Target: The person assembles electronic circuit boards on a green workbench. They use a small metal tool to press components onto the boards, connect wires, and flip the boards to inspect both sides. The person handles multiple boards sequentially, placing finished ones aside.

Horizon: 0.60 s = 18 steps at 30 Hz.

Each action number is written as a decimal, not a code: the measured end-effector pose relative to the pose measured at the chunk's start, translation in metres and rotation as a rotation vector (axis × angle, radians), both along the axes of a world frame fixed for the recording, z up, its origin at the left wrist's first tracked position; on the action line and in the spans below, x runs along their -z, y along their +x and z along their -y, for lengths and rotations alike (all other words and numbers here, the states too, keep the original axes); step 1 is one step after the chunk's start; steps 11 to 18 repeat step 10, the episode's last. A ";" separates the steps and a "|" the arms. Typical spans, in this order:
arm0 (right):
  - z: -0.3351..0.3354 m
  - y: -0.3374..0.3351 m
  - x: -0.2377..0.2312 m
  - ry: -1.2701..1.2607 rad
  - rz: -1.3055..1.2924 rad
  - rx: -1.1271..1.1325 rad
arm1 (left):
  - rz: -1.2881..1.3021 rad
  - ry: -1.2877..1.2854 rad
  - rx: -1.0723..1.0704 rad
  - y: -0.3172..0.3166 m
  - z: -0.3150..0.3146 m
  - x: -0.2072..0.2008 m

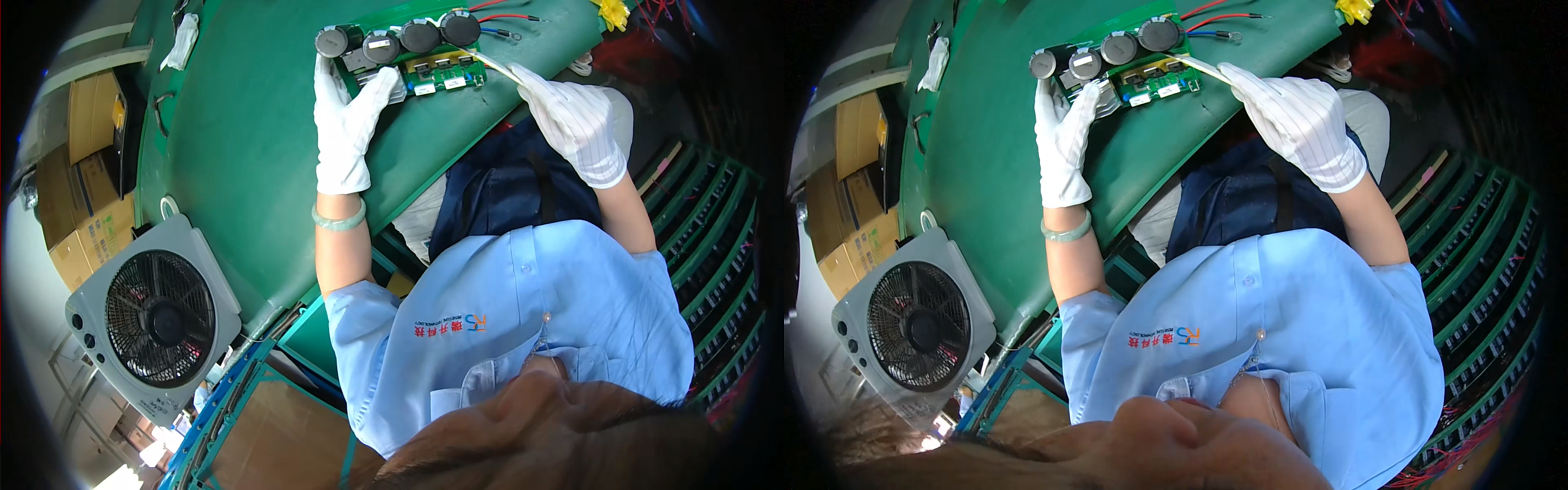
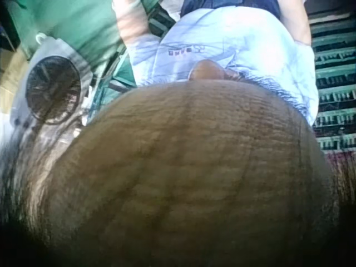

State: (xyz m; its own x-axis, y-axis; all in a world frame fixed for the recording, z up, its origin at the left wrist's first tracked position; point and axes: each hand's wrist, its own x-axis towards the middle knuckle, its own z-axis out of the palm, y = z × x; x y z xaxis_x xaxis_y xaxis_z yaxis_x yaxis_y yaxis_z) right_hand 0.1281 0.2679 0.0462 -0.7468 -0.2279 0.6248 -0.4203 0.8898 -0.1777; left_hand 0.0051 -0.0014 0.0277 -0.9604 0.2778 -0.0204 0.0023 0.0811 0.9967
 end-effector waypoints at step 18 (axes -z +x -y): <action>0.002 0.000 0.001 -0.109 0.071 0.003 | -0.110 -0.041 0.011 -0.003 0.001 0.004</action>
